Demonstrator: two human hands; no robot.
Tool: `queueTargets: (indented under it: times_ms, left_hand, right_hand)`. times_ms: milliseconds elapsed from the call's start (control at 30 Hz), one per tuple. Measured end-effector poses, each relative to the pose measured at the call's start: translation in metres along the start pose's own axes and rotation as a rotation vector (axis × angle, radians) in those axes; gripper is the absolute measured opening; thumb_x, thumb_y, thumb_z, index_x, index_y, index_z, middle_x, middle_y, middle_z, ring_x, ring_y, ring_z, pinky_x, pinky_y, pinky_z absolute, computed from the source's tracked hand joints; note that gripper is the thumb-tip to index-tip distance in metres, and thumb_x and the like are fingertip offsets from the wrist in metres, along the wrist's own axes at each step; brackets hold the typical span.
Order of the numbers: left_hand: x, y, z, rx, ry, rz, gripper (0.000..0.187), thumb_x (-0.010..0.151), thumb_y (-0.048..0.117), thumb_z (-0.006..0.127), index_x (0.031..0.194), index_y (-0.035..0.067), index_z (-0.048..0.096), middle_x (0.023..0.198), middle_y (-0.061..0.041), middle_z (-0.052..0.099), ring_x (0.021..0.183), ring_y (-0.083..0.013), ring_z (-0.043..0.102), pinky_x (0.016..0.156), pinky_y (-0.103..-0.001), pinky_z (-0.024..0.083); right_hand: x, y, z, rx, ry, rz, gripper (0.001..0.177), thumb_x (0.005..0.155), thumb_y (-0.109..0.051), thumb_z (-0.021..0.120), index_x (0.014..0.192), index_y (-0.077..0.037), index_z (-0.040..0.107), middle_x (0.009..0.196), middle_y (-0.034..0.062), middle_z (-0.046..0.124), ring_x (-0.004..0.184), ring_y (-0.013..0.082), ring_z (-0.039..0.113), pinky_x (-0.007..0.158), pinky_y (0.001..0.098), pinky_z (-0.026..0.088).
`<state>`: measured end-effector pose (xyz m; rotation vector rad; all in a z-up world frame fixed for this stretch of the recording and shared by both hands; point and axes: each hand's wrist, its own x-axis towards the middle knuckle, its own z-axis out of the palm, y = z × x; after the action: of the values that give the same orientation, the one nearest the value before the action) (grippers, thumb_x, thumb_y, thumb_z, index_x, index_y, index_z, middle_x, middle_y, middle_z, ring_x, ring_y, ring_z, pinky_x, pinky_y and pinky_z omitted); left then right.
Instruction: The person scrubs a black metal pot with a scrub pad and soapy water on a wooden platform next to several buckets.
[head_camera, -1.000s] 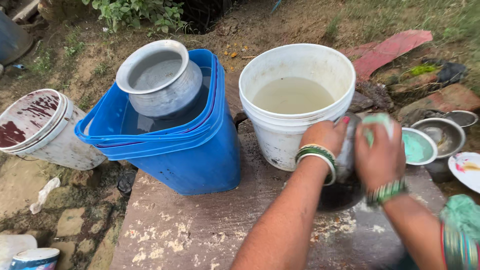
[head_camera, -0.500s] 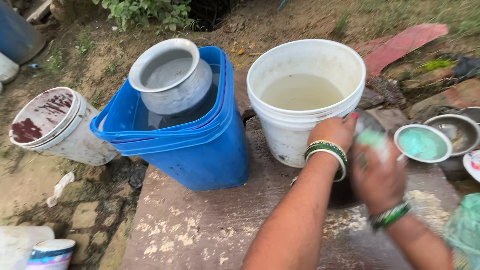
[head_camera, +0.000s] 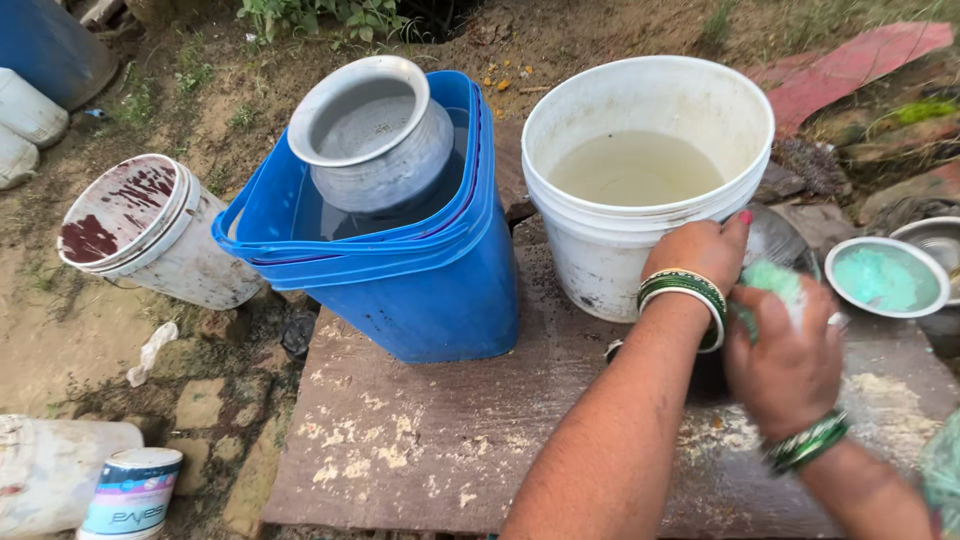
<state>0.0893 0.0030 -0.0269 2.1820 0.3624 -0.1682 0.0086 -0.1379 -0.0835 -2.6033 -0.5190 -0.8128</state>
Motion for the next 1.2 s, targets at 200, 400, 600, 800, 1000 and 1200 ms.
queueTargets:
  times_ms: [200, 400, 600, 800, 1000, 1200]
  left_hand:
    - [0.002, -0.001, 0.001, 0.005, 0.040, 0.031, 0.062, 0.099, 0.053, 0.044, 0.101, 0.002, 0.079, 0.105, -0.029, 0.073, 0.102, -0.0460, 0.069, 0.095, -0.053, 0.052]
    - [-0.003, 0.004, -0.005, 0.065, 0.026, 0.004, 0.063, 0.100, 0.054, 0.042, 0.102, 0.003, 0.079, 0.104, -0.029, 0.073, 0.101, -0.0449, 0.070, 0.094, -0.052, 0.052]
    - [0.001, -0.003, 0.001, 0.043, 0.036, 0.026, 0.063, 0.099, 0.054, 0.041, 0.101, 0.003, 0.079, 0.104, -0.029, 0.073, 0.101, -0.0456, 0.069, 0.094, -0.053, 0.051]
    - [0.000, -0.002, -0.001, 0.075, 0.083, 0.059, 0.063, 0.099, 0.054, 0.042, 0.099, 0.003, 0.079, 0.101, -0.028, 0.073, 0.100, -0.0461, 0.069, 0.093, -0.053, 0.051]
    - [-0.001, 0.002, -0.004, 0.069, 0.067, 0.007, 0.063, 0.099, 0.055, 0.042, 0.101, 0.003, 0.078, 0.104, -0.028, 0.072, 0.102, -0.0453, 0.068, 0.095, -0.053, 0.051]
    - [-0.006, 0.002, -0.005, 0.104, 0.051, 0.002, 0.063, 0.099, 0.055, 0.041, 0.098, 0.004, 0.078, 0.100, -0.027, 0.073, 0.099, -0.0451, 0.069, 0.091, -0.055, 0.052]
  right_hand:
    - [0.090, 0.112, 0.069, 0.218, -0.150, 0.326, 0.024, 0.103, -0.028, 0.068, 0.104, -0.003, 0.069, 0.111, 0.0279, 0.065, 0.105, 0.0469, 0.064, 0.098, 0.0533, 0.052]
    - [0.084, 0.086, 0.045, 0.158, -0.175, 0.379, 0.027, 0.103, -0.031, 0.067, 0.116, -0.008, 0.071, 0.121, 0.0305, 0.060, 0.099, 0.0515, 0.064, 0.088, 0.0565, 0.051]
    - [0.025, -0.004, -0.004, 0.076, -0.025, 0.110, 0.023, 0.095, -0.027, 0.066, 0.115, -0.015, 0.069, 0.131, 0.0253, 0.058, 0.106, 0.0496, 0.063, 0.089, 0.0574, 0.051]
    - [0.105, 0.118, 0.079, 0.198, -0.233, 0.354, 0.021, 0.098, -0.027, 0.069, 0.106, -0.008, 0.069, 0.116, 0.0257, 0.064, 0.110, 0.0475, 0.065, 0.100, 0.0521, 0.053]
    - [0.064, 0.052, 0.033, 0.112, -0.170, 0.415, 0.030, 0.101, -0.035, 0.064, 0.119, -0.011, 0.067, 0.124, 0.0281, 0.058, 0.098, 0.0514, 0.063, 0.085, 0.0569, 0.051]
    - [0.038, 0.005, 0.003, 0.009, -0.088, 0.231, 0.027, 0.097, -0.036, 0.063, 0.115, -0.017, 0.070, 0.136, 0.0247, 0.057, 0.100, 0.0500, 0.064, 0.083, 0.0546, 0.052]
